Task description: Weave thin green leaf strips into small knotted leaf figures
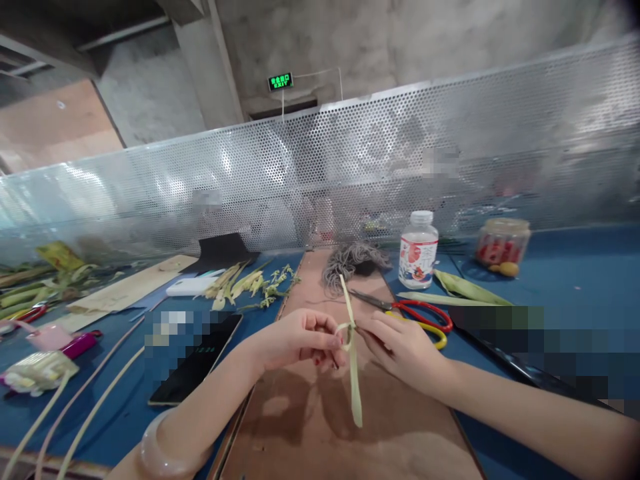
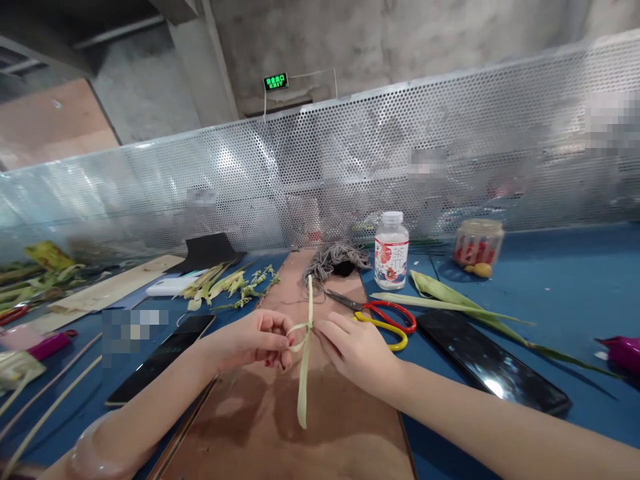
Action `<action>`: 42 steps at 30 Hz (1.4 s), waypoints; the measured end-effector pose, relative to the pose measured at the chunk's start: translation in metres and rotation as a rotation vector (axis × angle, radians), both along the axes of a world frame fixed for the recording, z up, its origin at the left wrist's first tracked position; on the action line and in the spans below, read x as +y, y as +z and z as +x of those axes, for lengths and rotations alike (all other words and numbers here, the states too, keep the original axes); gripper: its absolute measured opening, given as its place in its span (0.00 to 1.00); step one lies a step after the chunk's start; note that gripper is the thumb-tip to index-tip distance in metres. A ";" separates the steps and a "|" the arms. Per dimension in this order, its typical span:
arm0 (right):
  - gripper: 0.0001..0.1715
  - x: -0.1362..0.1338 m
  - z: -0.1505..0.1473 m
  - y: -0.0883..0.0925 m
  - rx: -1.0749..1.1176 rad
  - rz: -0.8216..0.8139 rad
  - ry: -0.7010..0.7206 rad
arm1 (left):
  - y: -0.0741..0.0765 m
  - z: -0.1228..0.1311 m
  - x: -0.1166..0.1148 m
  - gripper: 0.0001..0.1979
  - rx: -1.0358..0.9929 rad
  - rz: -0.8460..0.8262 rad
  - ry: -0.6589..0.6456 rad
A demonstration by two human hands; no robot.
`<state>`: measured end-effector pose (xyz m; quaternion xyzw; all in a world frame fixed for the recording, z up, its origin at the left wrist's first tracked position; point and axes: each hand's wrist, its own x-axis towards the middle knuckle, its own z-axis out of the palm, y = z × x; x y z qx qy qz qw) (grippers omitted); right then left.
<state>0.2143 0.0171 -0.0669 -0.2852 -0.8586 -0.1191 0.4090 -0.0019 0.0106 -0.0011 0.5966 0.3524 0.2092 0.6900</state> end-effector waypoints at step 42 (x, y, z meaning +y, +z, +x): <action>0.18 -0.007 -0.001 0.006 0.063 -0.059 0.096 | -0.020 0.010 0.005 0.16 0.216 0.449 0.170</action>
